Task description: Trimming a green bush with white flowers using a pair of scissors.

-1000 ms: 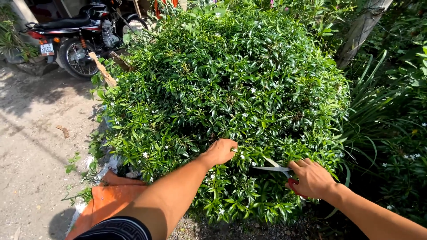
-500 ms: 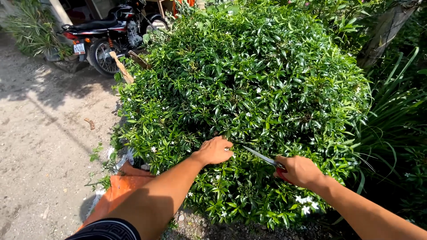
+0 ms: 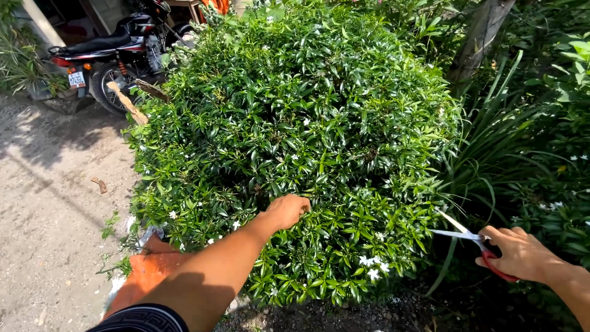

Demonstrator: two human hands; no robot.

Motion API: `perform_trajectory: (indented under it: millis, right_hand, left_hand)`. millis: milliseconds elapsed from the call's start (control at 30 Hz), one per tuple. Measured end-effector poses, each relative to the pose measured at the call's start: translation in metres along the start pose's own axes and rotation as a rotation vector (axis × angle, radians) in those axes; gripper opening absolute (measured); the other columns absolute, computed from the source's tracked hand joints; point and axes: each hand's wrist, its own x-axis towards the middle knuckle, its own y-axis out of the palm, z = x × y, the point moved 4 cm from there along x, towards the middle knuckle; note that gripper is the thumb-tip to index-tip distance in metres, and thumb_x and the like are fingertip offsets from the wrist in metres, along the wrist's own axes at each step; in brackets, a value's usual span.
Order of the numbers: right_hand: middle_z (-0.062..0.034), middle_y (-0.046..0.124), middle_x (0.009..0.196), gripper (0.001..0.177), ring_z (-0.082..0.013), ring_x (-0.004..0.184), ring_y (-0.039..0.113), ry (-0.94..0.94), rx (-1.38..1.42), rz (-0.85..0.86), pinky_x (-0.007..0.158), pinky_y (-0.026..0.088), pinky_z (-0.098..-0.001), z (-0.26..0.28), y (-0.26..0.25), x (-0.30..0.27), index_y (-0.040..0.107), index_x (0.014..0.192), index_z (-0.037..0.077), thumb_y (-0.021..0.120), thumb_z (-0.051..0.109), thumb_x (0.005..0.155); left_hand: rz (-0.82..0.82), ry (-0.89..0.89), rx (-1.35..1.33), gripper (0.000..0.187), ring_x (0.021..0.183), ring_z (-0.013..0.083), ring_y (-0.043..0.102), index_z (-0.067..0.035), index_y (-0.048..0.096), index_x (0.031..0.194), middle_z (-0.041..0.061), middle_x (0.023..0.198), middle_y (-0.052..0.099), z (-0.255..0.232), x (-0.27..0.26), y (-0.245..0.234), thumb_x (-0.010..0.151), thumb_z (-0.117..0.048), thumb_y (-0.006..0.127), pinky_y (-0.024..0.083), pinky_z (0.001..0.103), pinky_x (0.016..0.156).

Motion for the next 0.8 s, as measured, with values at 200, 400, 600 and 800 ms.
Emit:
perform_trajectory:
  millis: [200, 400, 600, 800]
  right_hand:
    - [-0.0017, 0.063, 0.125, 0.072, -0.0221, 0.126, 0.055, -0.243, 0.013, -0.086, 0.108, 0.047, -0.0391, 0.097, -0.024, -0.025, 0.051, 0.133, 0.025, 0.07, 0.069, 0.08]
    - [-0.0097, 0.065, 0.118, 0.048, -0.0305, 0.119, 0.059, -0.39, 0.05, -0.275, 0.104, 0.046, -0.0448, 0.176, -0.036, -0.003, 0.053, 0.129, 0.019, 0.064, 0.044, 0.09]
    - [-0.0109, 0.069, 0.114, 0.047, -0.0301, 0.116, 0.063, -0.423, -0.023, -0.187, 0.104, 0.048, -0.0438, 0.188, -0.056, -0.021, 0.053, 0.13, 0.016, 0.063, 0.037, 0.089]
    - [-0.0129, 0.069, 0.114, 0.065, -0.0334, 0.112, 0.062, -0.574, -0.046, -0.355, 0.099, 0.048, -0.0452, 0.168, -0.073, -0.016, 0.053, 0.137, 0.014, 0.071, 0.037, 0.079]
  left_hand:
    - [0.033, 0.034, -0.31, 0.072, 0.132, 0.0342, 0.057, -0.021, 0.038, 0.155, 0.017, 0.146, 0.056, -0.075, 0.031, 0.023, 0.091, -0.035, 0.069, 0.045, 0.041, 0.11]
    - [0.063, 0.071, -0.357, 0.09, 0.14, 0.035, 0.045, -0.022, 0.027, 0.157, 0.018, 0.156, 0.04, -0.113, 0.05, 0.05, 0.088, -0.039, 0.082, 0.036, 0.043, 0.115]
    - [-0.138, -0.04, -0.114, 0.026, 0.107, 0.0337, 0.066, -0.012, 0.071, 0.112, 0.013, 0.119, 0.065, -0.15, 0.02, 0.035, 0.089, -0.021, 0.079, 0.055, 0.046, 0.094]
    - [-0.166, -0.021, -0.259, 0.002, 0.097, 0.03, 0.07, -0.009, 0.072, 0.093, 0.01, 0.107, 0.066, -0.139, 0.026, 0.03, 0.09, -0.01, 0.072, 0.056, 0.046, 0.087]
